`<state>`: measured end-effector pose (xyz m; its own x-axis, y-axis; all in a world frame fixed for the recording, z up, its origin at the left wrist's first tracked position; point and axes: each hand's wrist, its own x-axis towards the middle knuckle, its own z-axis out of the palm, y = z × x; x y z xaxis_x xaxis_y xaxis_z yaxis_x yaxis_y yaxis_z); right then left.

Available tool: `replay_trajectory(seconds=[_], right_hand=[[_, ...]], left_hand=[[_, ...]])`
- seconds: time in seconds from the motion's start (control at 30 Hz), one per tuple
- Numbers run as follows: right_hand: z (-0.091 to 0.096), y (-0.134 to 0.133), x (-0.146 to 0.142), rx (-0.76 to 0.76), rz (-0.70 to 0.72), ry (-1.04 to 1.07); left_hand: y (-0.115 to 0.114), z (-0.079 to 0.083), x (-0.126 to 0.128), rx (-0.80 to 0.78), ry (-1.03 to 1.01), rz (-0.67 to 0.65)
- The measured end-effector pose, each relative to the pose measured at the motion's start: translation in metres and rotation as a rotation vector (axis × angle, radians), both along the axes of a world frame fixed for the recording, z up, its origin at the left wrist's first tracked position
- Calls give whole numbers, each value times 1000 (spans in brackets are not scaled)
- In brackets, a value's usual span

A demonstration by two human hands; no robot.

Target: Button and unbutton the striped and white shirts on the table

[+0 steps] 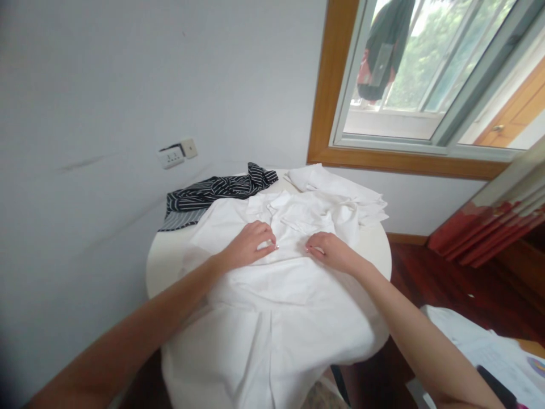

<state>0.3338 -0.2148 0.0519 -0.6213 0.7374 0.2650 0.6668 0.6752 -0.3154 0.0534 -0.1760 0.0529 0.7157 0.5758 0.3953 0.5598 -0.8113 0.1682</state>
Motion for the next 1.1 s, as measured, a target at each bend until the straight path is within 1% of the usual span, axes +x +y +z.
replay_trajectory(seconds=[0.07,0.13,0.2,0.27,0.33,0.4,0.47,0.57,0.63,0.7,0.8,0.83,0.87,0.9,0.97,1.03,1.1], right_hand=[[-13,14,0,40,-54,-22],[-27,23,-4,58,-127,-58],[-38,30,-10,62,-179,-114],[-47,35,-15,68,-212,-162],[-53,40,-18,74,-236,-182],[-55,46,-19,70,-245,-186],[-55,50,-20,61,-254,-191],[-55,51,-26,48,-310,-201],[-56,48,-33,58,-362,-202],[-58,44,-40,88,-402,-195],[-58,40,-45,120,-431,-177],[-58,40,-46,118,-433,-173],[-56,39,-46,113,-432,-169],[-54,39,-47,110,-426,-164],[-49,37,-49,118,-374,-147],[-43,33,-53,139,-232,-131],[-38,27,-60,149,-49,-113]], left_hand=[[-19,4,2,-19,67,-74],[-36,3,1,13,141,-95],[-47,-1,-3,77,216,-64],[-52,-3,-11,125,280,-1],[-51,-1,-22,133,338,70],[-46,6,-37,129,394,144],[-40,19,-54,140,437,232],[-29,39,-80,129,540,428],[-24,49,-95,113,615,556],[-22,52,-107,82,663,650],[-23,48,-113,69,647,725],[-24,45,-112,99,608,725],[-25,43,-108,142,552,698],[-27,41,-102,188,481,645],[-30,37,-84,249,330,473],[-34,32,-62,228,229,290],[-37,23,-40,162,194,163]])
